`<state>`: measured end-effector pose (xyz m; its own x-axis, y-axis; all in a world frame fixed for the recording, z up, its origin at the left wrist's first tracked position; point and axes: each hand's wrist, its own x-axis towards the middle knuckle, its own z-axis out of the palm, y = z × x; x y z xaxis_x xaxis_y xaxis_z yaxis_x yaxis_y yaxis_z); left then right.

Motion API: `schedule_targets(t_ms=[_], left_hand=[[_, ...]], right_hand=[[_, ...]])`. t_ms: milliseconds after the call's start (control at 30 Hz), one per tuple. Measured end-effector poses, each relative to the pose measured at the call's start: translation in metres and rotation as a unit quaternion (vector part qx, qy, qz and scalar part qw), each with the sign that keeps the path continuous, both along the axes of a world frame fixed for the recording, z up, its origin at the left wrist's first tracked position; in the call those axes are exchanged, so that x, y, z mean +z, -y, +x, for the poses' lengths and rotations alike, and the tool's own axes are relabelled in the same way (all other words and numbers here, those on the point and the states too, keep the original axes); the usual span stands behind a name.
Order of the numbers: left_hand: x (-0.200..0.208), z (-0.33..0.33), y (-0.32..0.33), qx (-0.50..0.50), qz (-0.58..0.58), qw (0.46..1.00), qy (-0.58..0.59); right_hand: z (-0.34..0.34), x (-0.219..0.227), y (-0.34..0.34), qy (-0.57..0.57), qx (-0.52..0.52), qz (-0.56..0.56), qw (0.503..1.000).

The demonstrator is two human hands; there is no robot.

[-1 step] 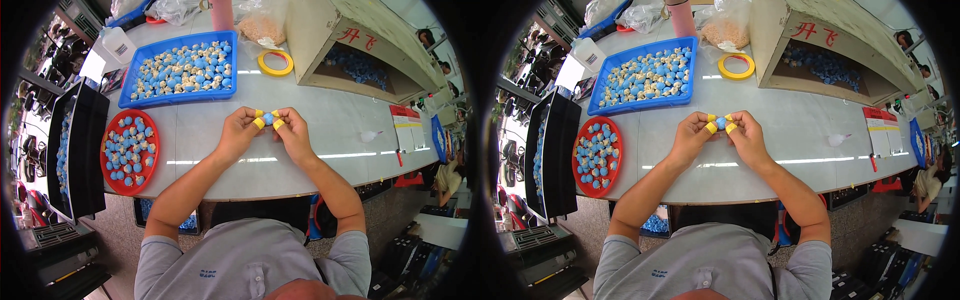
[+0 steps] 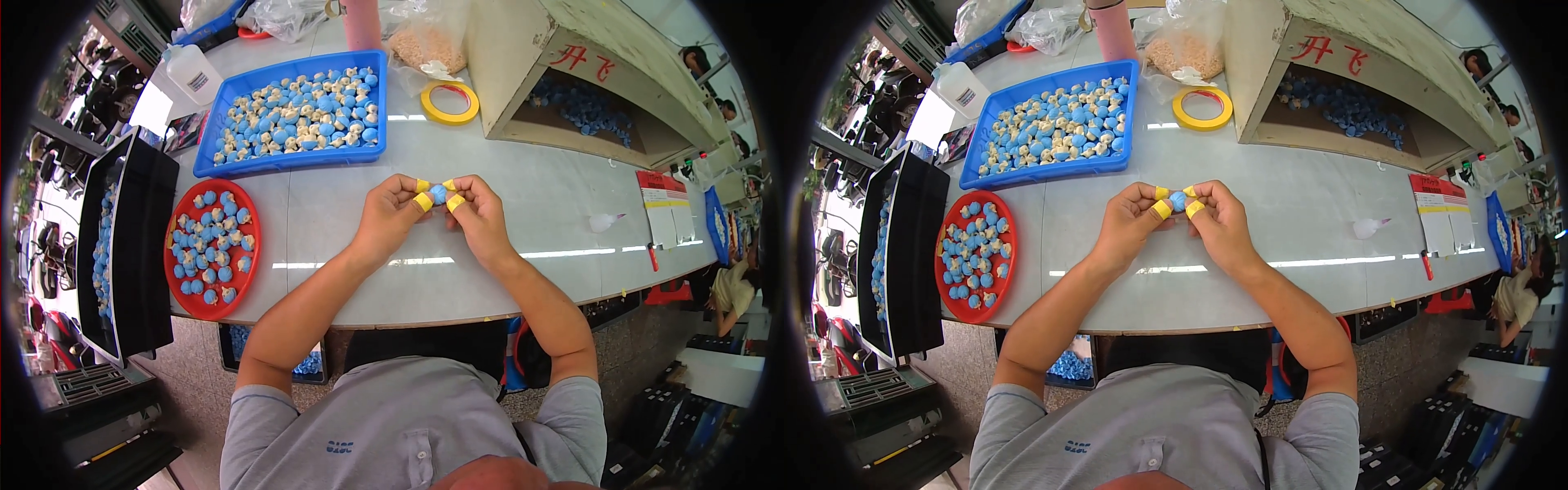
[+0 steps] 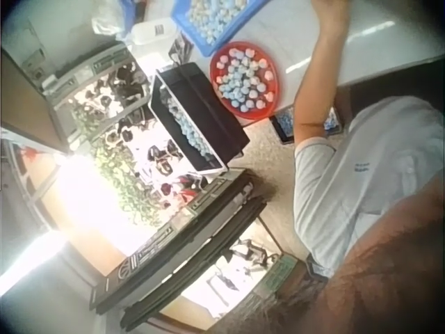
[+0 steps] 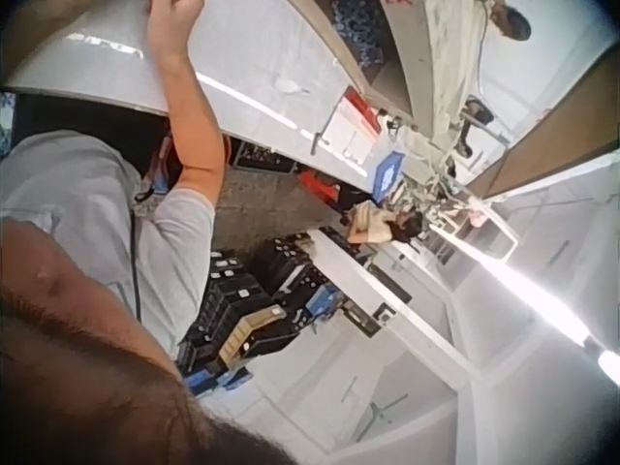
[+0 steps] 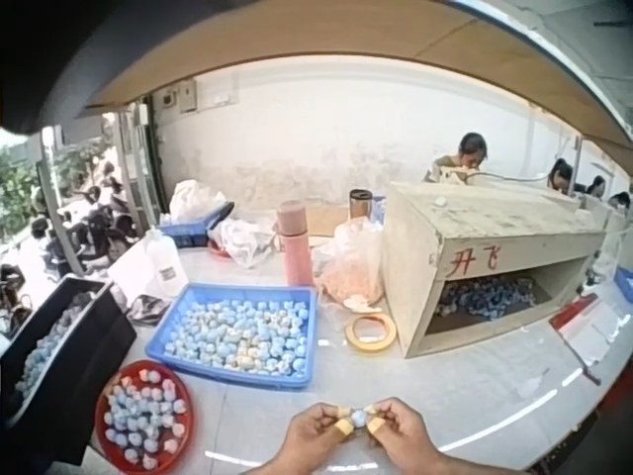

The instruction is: The person assembles small plastic toy figures by hand at a workbench, joining plastic toy parts with glue from a bottle.

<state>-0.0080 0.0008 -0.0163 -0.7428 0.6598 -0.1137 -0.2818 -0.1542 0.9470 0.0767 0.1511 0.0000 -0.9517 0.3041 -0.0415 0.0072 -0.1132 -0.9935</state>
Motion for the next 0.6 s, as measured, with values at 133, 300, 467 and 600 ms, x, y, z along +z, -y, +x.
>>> schedule_targets(t_ms=[133,300,467,600], left_hand=[[-0.001,-0.005,0.004,-0.035,-0.029,0.999,-0.006],[0.007,-0.006,0.005,-0.040,-0.045,0.998,0.010],[0.008,-0.008,0.007,-0.055,-0.039,0.997,0.028],[0.006,-0.007,0.005,-0.062,-0.054,0.996,0.033]], right_hand=[[0.000,-0.002,-0.007,-0.005,0.028,0.017,0.999],[-0.001,-0.002,-0.011,0.000,0.055,0.038,0.998],[-0.003,0.001,-0.016,0.018,0.096,0.072,0.993],[-0.002,0.000,-0.017,0.036,0.100,0.073,0.992]])
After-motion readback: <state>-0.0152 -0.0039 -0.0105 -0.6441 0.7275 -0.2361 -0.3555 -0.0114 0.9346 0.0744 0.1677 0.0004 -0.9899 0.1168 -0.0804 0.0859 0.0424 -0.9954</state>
